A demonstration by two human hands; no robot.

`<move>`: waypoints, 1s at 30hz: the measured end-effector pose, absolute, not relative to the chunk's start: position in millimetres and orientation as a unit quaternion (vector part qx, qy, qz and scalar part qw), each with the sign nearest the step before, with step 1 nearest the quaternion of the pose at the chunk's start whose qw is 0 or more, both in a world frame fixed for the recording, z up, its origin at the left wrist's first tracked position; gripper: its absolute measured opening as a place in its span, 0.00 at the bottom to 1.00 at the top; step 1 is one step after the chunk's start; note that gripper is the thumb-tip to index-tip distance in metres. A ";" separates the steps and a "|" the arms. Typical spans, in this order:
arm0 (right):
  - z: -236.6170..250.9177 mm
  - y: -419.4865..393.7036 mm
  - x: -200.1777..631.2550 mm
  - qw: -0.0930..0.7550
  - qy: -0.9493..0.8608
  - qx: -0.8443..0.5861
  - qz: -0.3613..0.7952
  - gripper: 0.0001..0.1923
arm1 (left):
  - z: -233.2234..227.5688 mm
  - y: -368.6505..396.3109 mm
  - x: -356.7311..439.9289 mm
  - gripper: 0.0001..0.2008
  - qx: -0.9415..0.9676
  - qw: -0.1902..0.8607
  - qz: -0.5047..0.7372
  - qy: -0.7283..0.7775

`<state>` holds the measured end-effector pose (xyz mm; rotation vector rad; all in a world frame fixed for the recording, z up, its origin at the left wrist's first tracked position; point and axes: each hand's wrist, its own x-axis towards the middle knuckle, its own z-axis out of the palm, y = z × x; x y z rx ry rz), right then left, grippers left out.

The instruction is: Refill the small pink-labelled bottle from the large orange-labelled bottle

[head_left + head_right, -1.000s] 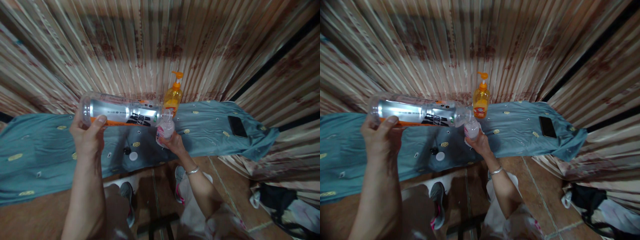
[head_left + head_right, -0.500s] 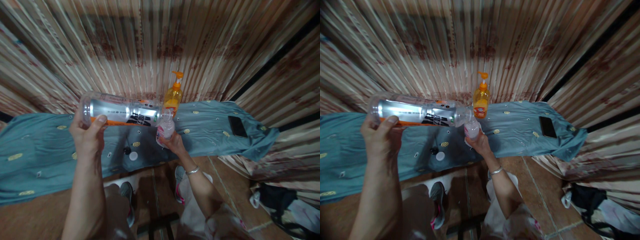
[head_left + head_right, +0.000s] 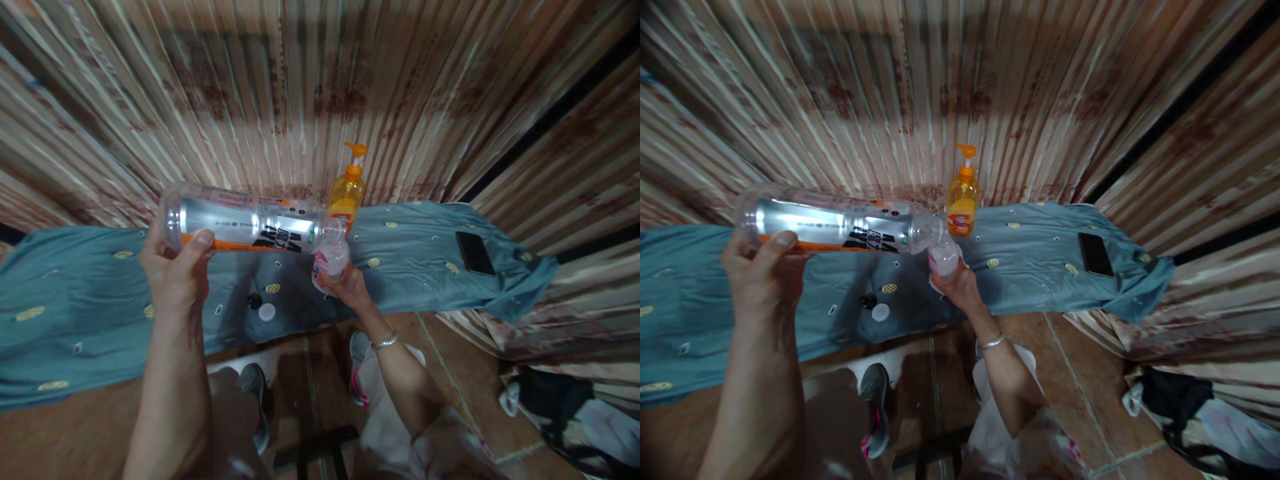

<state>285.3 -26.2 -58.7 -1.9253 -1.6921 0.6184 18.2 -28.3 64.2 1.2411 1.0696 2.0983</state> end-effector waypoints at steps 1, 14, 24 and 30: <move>-58.9 -26.1 285.3 0.249 -0.620 -0.709 0.224 0.36 | 64.8 -28.7 18.9 0.39 0.447 0.239 0.770 0.389; -50.9 -27.8 283.9 0.240 -0.619 -0.710 0.233 0.34 | 63.5 -28.2 18.3 0.43 0.450 0.226 0.771 0.390; -54.5 -27.2 283.6 0.246 -0.619 -0.711 0.225 0.36 | 63.3 -29.4 17.7 0.47 0.450 0.225 0.763 0.406; -55.0 -26.6 284.1 0.261 -0.621 -0.704 0.225 0.35 | 65.3 -29.5 16.7 0.49 0.458 0.235 0.753 0.410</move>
